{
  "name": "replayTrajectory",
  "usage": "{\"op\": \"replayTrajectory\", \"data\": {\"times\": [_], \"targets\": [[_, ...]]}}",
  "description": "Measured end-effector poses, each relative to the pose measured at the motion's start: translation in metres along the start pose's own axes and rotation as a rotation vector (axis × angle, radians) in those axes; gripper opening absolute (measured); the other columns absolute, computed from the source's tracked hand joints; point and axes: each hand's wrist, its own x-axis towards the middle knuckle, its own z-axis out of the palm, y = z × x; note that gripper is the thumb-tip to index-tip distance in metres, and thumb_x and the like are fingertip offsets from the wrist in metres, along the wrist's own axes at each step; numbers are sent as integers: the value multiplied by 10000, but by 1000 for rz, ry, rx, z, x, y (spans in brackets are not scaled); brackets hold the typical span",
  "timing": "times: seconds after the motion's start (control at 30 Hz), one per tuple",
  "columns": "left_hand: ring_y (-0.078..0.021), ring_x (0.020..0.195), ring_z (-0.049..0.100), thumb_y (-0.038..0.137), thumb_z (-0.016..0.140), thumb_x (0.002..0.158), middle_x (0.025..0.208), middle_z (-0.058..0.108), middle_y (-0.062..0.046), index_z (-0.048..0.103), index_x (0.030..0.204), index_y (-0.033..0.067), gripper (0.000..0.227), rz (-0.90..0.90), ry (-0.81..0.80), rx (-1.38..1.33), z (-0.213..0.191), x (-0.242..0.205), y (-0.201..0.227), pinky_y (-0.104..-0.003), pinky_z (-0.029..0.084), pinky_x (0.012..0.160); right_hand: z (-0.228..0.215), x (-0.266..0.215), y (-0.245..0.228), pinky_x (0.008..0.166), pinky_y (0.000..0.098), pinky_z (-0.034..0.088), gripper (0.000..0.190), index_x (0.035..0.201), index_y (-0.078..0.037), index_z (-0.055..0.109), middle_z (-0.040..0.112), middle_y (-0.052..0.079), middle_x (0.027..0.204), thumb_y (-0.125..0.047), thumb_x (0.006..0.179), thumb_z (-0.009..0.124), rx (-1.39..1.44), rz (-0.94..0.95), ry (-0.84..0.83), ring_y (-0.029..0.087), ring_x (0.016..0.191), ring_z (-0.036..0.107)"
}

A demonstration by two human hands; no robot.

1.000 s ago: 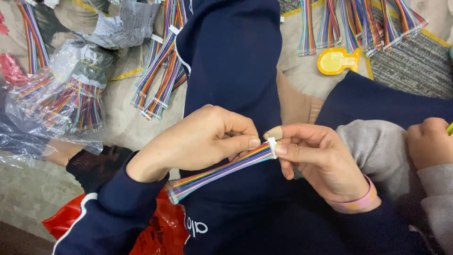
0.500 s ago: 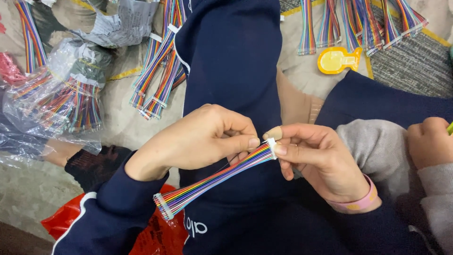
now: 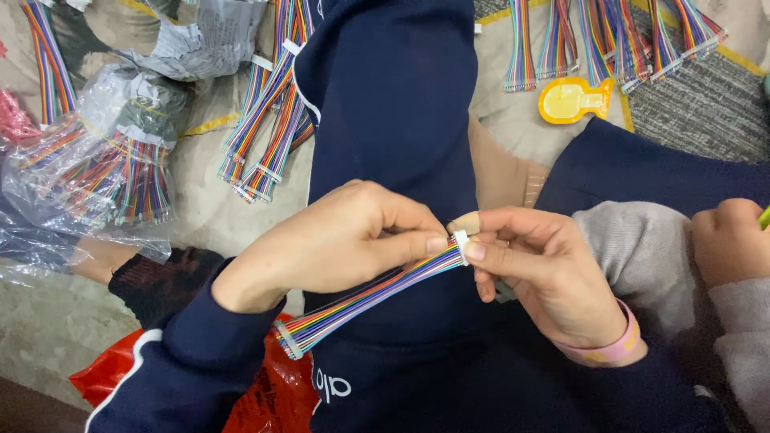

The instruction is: Manually attaching white plastic connectors to the ends of multi-colored ribbon cables.

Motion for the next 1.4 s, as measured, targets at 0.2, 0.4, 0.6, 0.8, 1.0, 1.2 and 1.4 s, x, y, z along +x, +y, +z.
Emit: {"op": "replayTrajectory", "data": {"times": [0.2,0.4,0.6,0.8,1.0,1.2,1.4], "targets": [[-56,363,420,188,625,786,453,585,42,758,732,76,182,-114,43,64,0,-2,3,-224,367,353,2,0,1,479,231,440,230,1030,84,650,627,135,746,41,811,595,20,-68,-14,154,553,537],[-64,347,469,178,593,797,470,644,33,721,617,75,243,-106,106,35,9,-2,7,-204,382,366,0,2,7,488,215,449,233,1029,92,645,628,134,763,63,803,598,-26,-76,23,135,567,531],[-93,397,579,246,607,801,530,698,0,740,697,97,225,-271,4,108,6,-3,14,-225,444,415,5,-1,5,489,221,448,213,1019,73,646,634,135,765,48,814,596,-19,-84,13,140,561,529],[-68,463,632,156,579,833,569,701,17,708,657,48,243,-415,4,23,14,3,16,-211,477,453,7,-1,12,504,211,469,202,997,79,627,625,117,791,83,798,594,-157,-171,20,124,597,538],[-76,488,676,147,553,822,568,705,17,691,628,51,256,-411,-56,113,14,7,17,-200,514,498,7,-2,18,495,219,479,203,983,81,636,653,128,807,93,783,612,-184,-170,49,125,600,546],[-66,454,641,126,593,813,555,697,-8,705,641,40,223,-381,-90,48,11,10,15,-197,488,447,5,0,18,461,215,454,173,962,77,642,649,129,754,66,791,616,-93,-101,-22,130,533,536],[-75,570,685,165,593,822,648,720,-12,715,736,41,194,-288,-120,-96,6,9,9,-195,542,515,7,-1,4,472,224,440,209,999,76,644,661,151,801,56,795,606,-49,-69,11,148,541,539]]}}
